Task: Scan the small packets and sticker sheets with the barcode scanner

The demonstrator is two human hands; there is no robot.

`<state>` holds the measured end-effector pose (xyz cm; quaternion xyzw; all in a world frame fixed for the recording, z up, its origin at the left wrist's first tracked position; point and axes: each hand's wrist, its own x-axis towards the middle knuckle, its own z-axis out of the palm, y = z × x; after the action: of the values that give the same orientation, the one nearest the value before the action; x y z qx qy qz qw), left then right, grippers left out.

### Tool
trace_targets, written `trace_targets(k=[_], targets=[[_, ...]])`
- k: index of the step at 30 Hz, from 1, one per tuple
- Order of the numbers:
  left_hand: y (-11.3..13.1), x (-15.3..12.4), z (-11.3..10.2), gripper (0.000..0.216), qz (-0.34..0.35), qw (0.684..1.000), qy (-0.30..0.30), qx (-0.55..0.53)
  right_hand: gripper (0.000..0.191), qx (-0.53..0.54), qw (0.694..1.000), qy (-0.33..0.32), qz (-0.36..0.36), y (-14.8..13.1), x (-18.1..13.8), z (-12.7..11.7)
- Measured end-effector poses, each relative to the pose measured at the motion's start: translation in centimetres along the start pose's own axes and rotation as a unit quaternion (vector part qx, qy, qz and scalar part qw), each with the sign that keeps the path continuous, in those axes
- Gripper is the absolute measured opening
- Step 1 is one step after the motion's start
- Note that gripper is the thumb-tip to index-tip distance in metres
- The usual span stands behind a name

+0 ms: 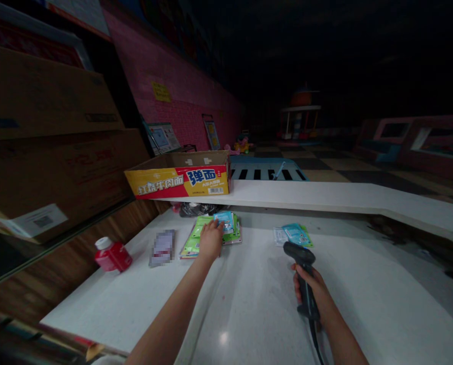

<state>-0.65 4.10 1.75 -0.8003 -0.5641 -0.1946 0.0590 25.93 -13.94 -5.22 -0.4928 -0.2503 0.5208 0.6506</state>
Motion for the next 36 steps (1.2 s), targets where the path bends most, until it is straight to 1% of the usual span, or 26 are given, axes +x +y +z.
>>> trace_targets(k=[2,4,6,8,10,12,15,17,22,26,28,30,33,36], targets=[[0.5,0.1,-0.2,0.043,0.009,1.000,0.015,-0.007,0.046,-0.002,1.000,0.000,0.002,-0.2,-0.1,0.1],[1.5,0.1,-0.4,0.041,0.026,0.999,0.037,-0.019,0.048,0.001,1.000,0.004,-0.001,-0.5,-0.2,0.2],[3.0,-0.1,-0.4,0.039,0.061,0.996,0.054,-0.044,0.050,0.006,1.000,0.018,-0.011,-0.8,-0.4,0.3],[4.9,-0.4,-0.1,0.036,0.102,0.990,0.056,-0.084,0.051,0.013,0.999,0.036,-0.021,-1.2,-0.5,0.4],[7.0,-0.9,0.6,0.031,0.138,0.981,0.037,-0.129,0.051,0.024,0.997,0.061,-0.030,-1.6,-0.5,0.4],[9.0,-1.4,1.8,0.027,0.164,0.972,-0.001,-0.166,0.052,0.037,0.994,0.092,-0.040,-2.0,-0.6,0.5],[11.7,-1.8,4.0,0.027,0.194,0.958,-0.058,-0.204,0.053,0.056,0.988,0.134,-0.060,-2.5,-0.6,0.6],[13.4,-1.7,5.4,0.030,0.206,0.950,-0.082,-0.219,0.054,0.076,0.983,0.151,-0.067,-2.7,-0.5,0.5],[17.9,0.3,7.9,0.036,0.225,0.946,-0.124,-0.197,0.053,0.121,0.972,0.188,-0.067,-2.6,0.0,0.3],[20.8,2.1,9.1,0.049,0.209,0.951,-0.153,-0.170,0.056,0.124,0.970,0.195,-0.072,-2.6,0.2,0.4],[21.4,2.6,9.5,0.056,0.195,0.953,-0.170,-0.160,0.056,0.125,0.971,0.191,-0.075,-2.5,0.3,0.4],[21.5,2.8,9.9,0.058,0.195,0.951,-0.190,-0.150,0.055,0.129,0.971,0.187,-0.073,-2.5,0.3,0.3],[20.5,2.8,10.1,0.057,0.208,0.945,-0.206,-0.143,0.054,0.138,0.971,0.186,-0.065,-2.4,0.4,0.2],[18.9,2.7,10.1,0.049,0.216,0.944,-0.193,-0.158,0.052,0.147,0.970,0.186,-0.061,-2.4,0.5,0.0]])
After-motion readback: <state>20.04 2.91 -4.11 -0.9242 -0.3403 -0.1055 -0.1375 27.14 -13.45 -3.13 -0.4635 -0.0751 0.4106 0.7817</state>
